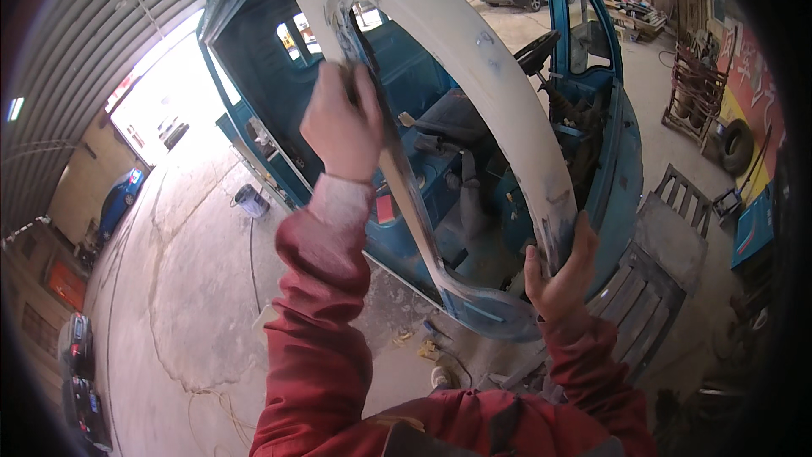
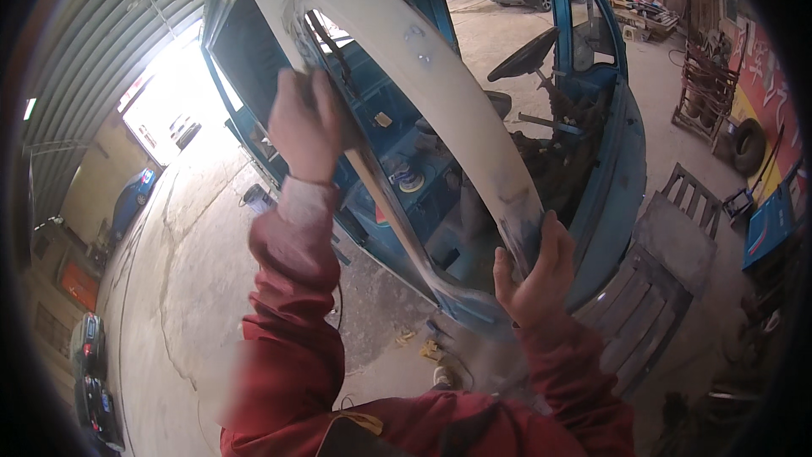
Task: The person smooths a white filler patch on a vehicle door frame using a sanding block, then uses a hammer to tap and shape the filler along the frame edge. The person repeatedly checks the surface by hand and continues sanding. A second person briefly assists by sanding a nearby section of the frame.
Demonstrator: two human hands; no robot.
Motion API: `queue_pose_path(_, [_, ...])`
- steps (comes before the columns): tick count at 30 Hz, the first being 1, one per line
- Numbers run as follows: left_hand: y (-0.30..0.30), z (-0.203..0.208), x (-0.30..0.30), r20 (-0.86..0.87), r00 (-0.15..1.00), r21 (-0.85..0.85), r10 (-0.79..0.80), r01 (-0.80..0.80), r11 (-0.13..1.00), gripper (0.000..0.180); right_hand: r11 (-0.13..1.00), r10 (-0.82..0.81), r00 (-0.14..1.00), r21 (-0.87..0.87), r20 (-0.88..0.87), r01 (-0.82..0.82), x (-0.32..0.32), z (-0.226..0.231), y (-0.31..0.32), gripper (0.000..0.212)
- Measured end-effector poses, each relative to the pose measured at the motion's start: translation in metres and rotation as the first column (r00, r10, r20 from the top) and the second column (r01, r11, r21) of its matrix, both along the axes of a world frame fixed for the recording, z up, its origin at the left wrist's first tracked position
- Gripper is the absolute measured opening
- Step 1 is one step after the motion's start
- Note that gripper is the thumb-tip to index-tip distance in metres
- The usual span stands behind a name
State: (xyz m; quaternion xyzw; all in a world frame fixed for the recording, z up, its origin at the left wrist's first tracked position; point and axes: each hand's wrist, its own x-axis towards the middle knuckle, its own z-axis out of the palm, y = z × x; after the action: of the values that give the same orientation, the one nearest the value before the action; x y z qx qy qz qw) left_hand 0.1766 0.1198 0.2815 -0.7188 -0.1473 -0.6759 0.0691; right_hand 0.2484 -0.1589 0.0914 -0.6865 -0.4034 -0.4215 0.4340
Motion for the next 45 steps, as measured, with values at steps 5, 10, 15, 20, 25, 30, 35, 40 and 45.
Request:
queue_pose_path(5, [0.01,0.008,0.003,0.01,1.0,-0.043,0.012,-0.011,0.999,0.021,1.0,-0.024,1.0,-0.004,0.008,0.024,-0.001,0.002,0.0,0.081])
queue_pose_path(10, [-0.019,-0.011,-0.004,-0.003,1.0,-0.031,-0.015,0.015,0.999,0.019,1.0,0.018,0.999,0.013,-0.033,-0.017,-0.001,0.004,0.0,0.081])
queue_pose_path(15, [-0.006,0.032,0.0,0.015,1.0,0.01,0.014,-0.014,1.0,0.019,1.0,-0.002,0.999,0.018,-0.036,0.003,-0.002,0.005,0.001,0.082])
queue_pose_path(20, [-0.021,0.002,-0.004,-0.061,0.998,-0.191,-0.006,-0.006,0.982,0.019,1.0,0.025,0.999,0.017,-0.04,-0.025,-0.003,0.005,0.0,0.081])
queue_pose_path(25, [-0.01,0.016,-0.002,0.009,0.997,-0.101,-0.072,0.072,0.992,0.017,1.0,0.008,1.0,0.03,-0.021,-0.008,-0.002,0.006,0.0,0.081])
queue_pose_path(30, [-0.009,0.022,-0.002,0.006,0.999,-0.107,-0.047,0.047,0.993,0.018,1.0,0.007,0.998,0.011,-0.06,-0.006,-0.002,0.005,-0.002,0.081])
queue_pose_path(35, [-0.019,0.002,-0.003,0.002,0.996,-0.107,-0.093,0.093,0.99,0.017,1.0,0.016,0.999,0.004,-0.028,-0.016,0.0,0.003,-0.003,0.083])
queue_pose_path(40, [-0.002,0.019,0.001,0.073,0.991,-0.015,-0.11,0.111,0.994,0.018,0.997,0.07,0.994,0.027,-0.086,-0.068,0.0,0.001,-0.003,0.084])
queue_pose_path(45, [-0.011,-0.001,-0.001,-0.04,0.999,-0.262,-0.035,0.024,0.965,0.018,0.999,0.046,0.995,-0.014,-0.09,-0.047,0.0,0.0,-0.005,0.084])
